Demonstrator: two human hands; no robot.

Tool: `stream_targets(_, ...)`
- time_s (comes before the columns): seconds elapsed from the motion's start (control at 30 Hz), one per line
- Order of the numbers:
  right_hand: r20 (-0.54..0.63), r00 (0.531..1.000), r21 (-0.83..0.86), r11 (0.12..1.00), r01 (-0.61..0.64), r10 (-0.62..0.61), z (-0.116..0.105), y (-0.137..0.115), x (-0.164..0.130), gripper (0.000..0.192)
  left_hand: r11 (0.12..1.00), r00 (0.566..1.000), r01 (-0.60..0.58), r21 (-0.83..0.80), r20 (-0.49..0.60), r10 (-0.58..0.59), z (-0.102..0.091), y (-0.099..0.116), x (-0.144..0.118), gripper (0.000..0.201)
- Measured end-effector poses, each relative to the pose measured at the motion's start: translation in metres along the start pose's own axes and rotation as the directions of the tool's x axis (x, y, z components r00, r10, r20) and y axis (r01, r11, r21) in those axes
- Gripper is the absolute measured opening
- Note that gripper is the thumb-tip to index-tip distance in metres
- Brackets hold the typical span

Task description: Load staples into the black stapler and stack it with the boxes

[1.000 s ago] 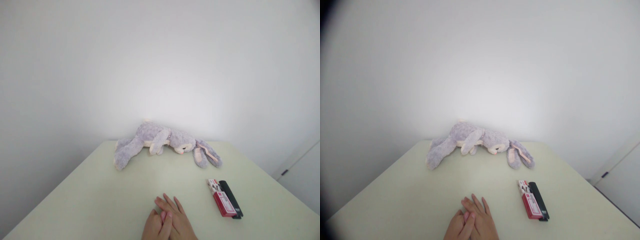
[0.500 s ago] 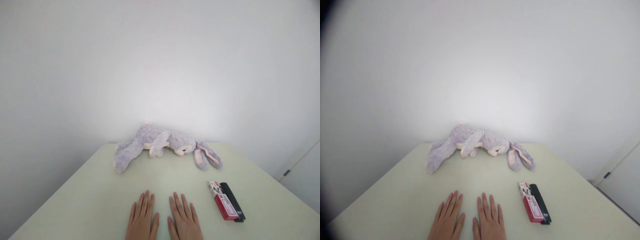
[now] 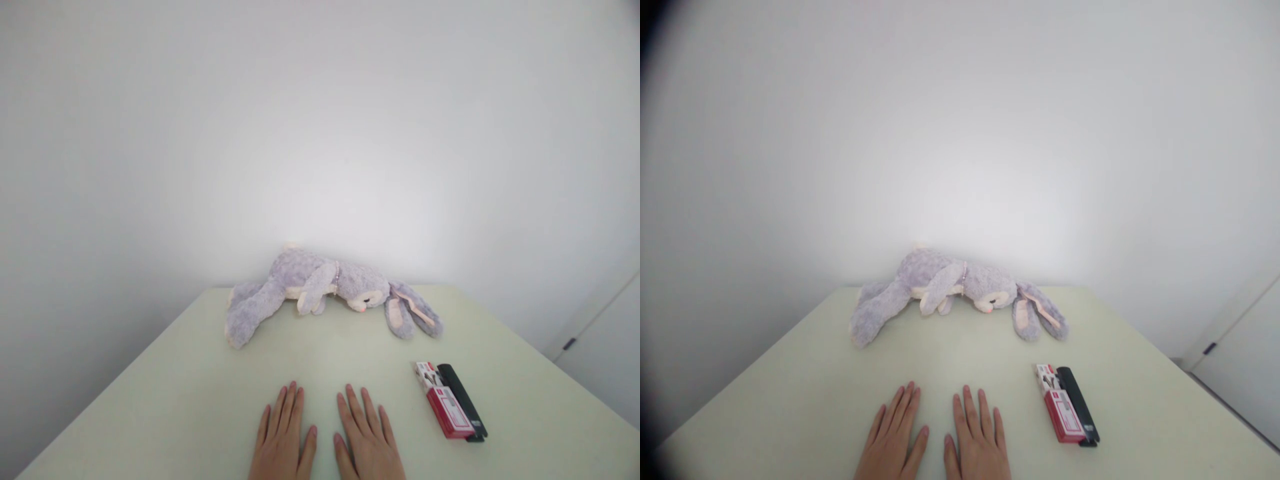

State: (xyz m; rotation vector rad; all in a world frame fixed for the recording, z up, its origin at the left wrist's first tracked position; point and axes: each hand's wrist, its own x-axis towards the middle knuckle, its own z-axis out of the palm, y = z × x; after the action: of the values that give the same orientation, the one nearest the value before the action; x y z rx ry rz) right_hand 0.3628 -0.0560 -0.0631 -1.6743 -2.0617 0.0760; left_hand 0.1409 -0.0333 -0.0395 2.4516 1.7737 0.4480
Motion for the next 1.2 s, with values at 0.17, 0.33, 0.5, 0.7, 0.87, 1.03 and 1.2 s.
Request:
stream_targets(0.17,0.019,1.000,-0.017,1.000,0.008,-0.007,0.000,-0.001,0.000,0.073,1.000,1.000,0.006,0.015,0.022,-0.007,0.001,0.000,0.001,0.061)
stream_targets(0.33,0.062,0.998,-0.083,0.996,-0.008,0.014,-0.005,-0.004,0.001,0.065,0.999,0.999,0.022,0.039,0.041,-0.023,0.002,0.000,0.002,0.063)
stream_targets(0.5,0.004,0.999,-0.157,0.987,-0.044,0.045,-0.004,-0.012,0.001,0.061,0.998,0.997,0.028,0.062,0.073,-0.033,-0.001,0.002,0.002,0.063)
stream_targets(0.7,-0.047,0.995,-0.195,0.976,-0.096,0.089,-0.001,-0.022,0.001,0.061,0.998,0.997,0.023,0.065,0.077,-0.028,-0.004,0.002,0.002,0.061)
stream_targets(0.87,-0.044,0.994,-0.208,0.972,-0.110,0.103,-0.003,-0.025,0.002,0.060,0.998,0.996,0.023,0.061,0.082,-0.028,-0.003,0.002,0.003,0.062)
stream_targets(1.03,-0.018,0.995,-0.194,0.976,-0.096,0.094,-0.004,-0.022,0.002,0.061,0.998,0.997,0.023,0.057,0.071,-0.027,-0.002,0.001,0.003,0.061)
stream_targets(1.2,-0.028,0.995,-0.208,0.973,-0.102,0.099,-0.001,-0.023,0.002,0.060,0.999,0.998,0.029,0.044,0.058,-0.032,0.002,-0.001,0.003,0.061)
